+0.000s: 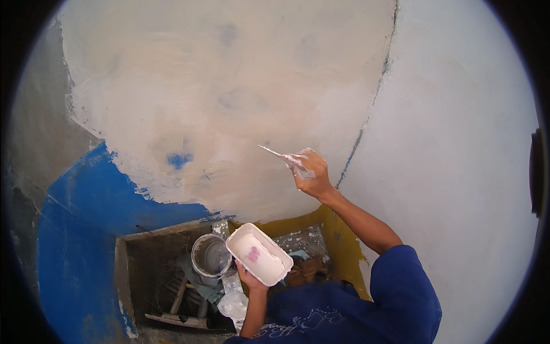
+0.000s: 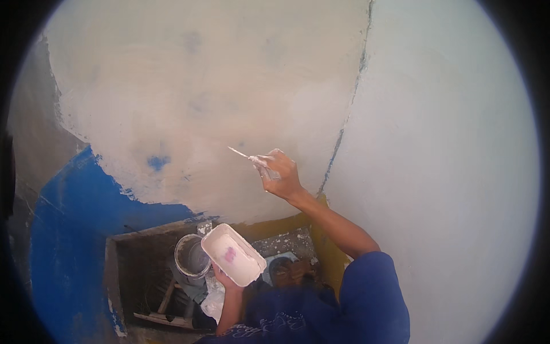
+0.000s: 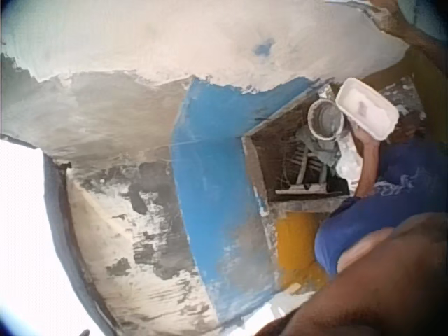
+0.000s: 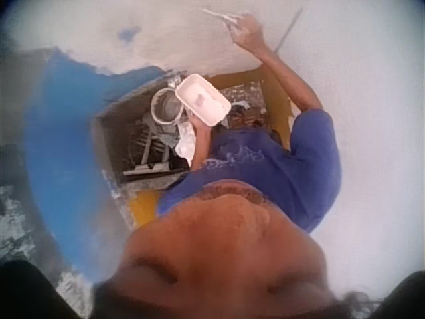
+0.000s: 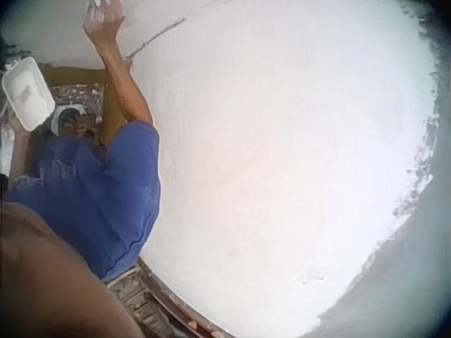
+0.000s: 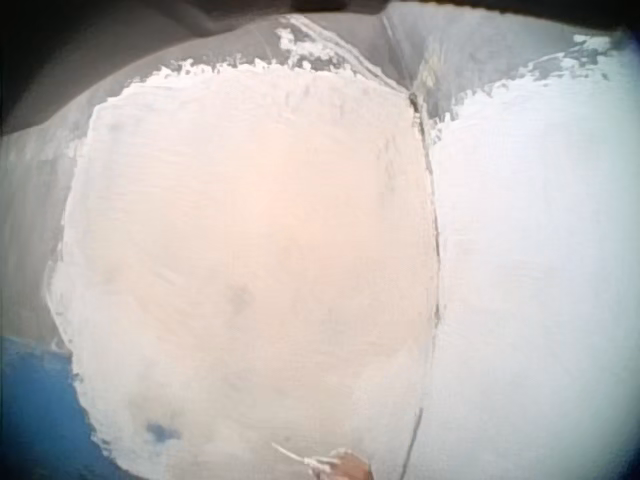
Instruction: The person uses a putty knife to scrape white putty from a plastic container and spreads it across a blue and white interior wall.
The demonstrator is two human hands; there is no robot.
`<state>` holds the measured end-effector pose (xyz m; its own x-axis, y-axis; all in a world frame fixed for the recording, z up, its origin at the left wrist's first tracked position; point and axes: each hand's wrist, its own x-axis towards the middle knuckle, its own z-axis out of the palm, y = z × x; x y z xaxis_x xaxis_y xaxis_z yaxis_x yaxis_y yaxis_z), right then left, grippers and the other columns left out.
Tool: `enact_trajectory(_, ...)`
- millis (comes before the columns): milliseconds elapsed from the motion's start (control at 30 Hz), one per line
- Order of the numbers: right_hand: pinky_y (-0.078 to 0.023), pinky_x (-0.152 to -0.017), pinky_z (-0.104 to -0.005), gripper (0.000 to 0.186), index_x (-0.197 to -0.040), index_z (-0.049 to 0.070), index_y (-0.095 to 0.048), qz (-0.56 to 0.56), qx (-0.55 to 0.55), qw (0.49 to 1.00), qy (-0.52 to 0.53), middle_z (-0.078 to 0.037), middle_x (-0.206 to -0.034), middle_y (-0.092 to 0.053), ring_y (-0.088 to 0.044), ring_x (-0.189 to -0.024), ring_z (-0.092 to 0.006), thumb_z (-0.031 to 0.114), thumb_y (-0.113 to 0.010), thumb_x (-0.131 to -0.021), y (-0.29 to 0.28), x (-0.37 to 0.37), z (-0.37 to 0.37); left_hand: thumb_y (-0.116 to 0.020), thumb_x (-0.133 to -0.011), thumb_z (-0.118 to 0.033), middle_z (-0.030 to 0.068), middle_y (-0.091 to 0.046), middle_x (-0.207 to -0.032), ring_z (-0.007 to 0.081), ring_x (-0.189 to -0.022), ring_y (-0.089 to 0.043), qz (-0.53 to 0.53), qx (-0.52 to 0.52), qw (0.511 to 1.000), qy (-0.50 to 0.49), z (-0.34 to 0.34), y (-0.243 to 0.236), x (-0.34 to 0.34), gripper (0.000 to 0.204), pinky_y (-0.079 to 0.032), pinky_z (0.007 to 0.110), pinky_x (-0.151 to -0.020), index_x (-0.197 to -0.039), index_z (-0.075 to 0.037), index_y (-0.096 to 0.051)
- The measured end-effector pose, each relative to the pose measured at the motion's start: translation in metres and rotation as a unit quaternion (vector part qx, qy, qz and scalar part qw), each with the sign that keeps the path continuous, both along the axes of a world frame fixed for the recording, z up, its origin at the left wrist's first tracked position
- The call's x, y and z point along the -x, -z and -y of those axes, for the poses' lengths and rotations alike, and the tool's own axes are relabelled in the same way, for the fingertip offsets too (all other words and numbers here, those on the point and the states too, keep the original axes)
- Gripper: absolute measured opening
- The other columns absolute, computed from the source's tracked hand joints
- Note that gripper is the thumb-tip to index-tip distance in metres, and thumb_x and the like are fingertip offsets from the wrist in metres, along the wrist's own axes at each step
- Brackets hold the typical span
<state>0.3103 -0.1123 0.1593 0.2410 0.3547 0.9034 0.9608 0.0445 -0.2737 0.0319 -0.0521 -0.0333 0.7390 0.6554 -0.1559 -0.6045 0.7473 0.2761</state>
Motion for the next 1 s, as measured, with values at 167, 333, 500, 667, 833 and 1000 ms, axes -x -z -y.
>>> enact_trajectory(167, -0.048, -0.067, -0.0225, 0.018, -0.100, -0.002, -0.067, -0.529, -0.011, 0.848, -0.038, -0.008, -0.077, -0.066, -0.058, -0.073, -0.0042, 0.001, -0.067, -0.082, 0.032, 0.101, 0.049, -0.038, -0.096, -0.058, 0.0130, -0.046, -0.140, 0.0341, -0.126, -0.046, 0.019, -0.035, 0.996, 0.082, -0.021, -0.006, -0.038, 0.070, -0.037, 0.052, -0.107, -0.145, -0.008, -0.034)
enact_trajectory(333, -0.049, -0.059, -0.0336, 0.027, -0.100, -0.003, -0.062, -0.373, 0.108, 0.922, -0.010, -0.017, -0.076, -0.066, -0.065, -0.065, -0.0238, 0.004, -0.070, -0.075, 0.021, 0.153, 0.046, -0.036, -0.096, -0.059, 0.0125, -0.046, -0.140, 0.0313, -0.126, -0.047, 0.090, -0.053, 0.993, 0.051, -0.025, -0.031, -0.045, 0.070, -0.038, 0.048, -0.106, -0.144, -0.008, -0.034)
enact_trajectory(500, -0.050, -0.059, -0.0419, 0.035, -0.100, -0.002, -0.060, -0.235, 0.286, 0.929, 0.016, -0.020, -0.076, -0.063, -0.063, -0.069, -0.0378, 0.003, -0.067, -0.066, 0.027, 0.158, 0.044, -0.040, -0.093, -0.048, 0.0138, -0.050, -0.135, 0.0311, -0.121, -0.051, 0.077, -0.075, 0.994, 0.017, -0.021, -0.030, -0.045, 0.063, -0.045, 0.046, -0.100, -0.140, -0.007, -0.040)
enact_trajectory(667, -0.050, -0.062, -0.0443, 0.045, -0.104, -0.006, -0.062, -0.239, 0.329, 0.913, 0.034, -0.023, -0.077, -0.063, -0.063, -0.069, -0.0406, 0.005, -0.066, -0.061, 0.035, 0.154, 0.051, -0.032, -0.097, -0.060, 0.0119, -0.046, -0.139, 0.0306, -0.125, -0.048, 0.094, -0.110, 0.989, 0.026, -0.012, -0.041, -0.057, 0.071, -0.040, 0.047, -0.103, -0.144, -0.007, -0.034)
enact_trajectory(833, -0.050, -0.071, -0.0478, 0.055, -0.111, -0.010, -0.062, -0.320, 0.377, 0.869, -0.011, -0.029, -0.082, -0.063, -0.062, -0.077, -0.0445, 0.008, -0.064, -0.060, 0.045, 0.153, 0.047, -0.037, -0.097, -0.057, 0.0135, -0.044, -0.142, 0.0308, -0.127, -0.046, 0.017, -0.129, 0.991, 0.043, -0.002, -0.037, -0.054, 0.070, -0.038, 0.047, -0.106, -0.146, -0.008, -0.032)
enact_trajectory(1000, -0.050, -0.080, -0.0469, 0.056, -0.114, -0.013, -0.059, -0.431, 0.376, 0.819, -0.043, -0.034, -0.091, -0.062, -0.062, -0.088, -0.0464, 0.007, -0.062, -0.063, 0.046, 0.138, 0.054, -0.036, -0.099, -0.053, 0.0141, -0.044, -0.141, 0.0306, -0.129, -0.044, -0.038, -0.089, 0.993, 0.073, 0.011, -0.025, -0.053, 0.066, -0.035, 0.047, -0.109, -0.145, -0.006, -0.032)
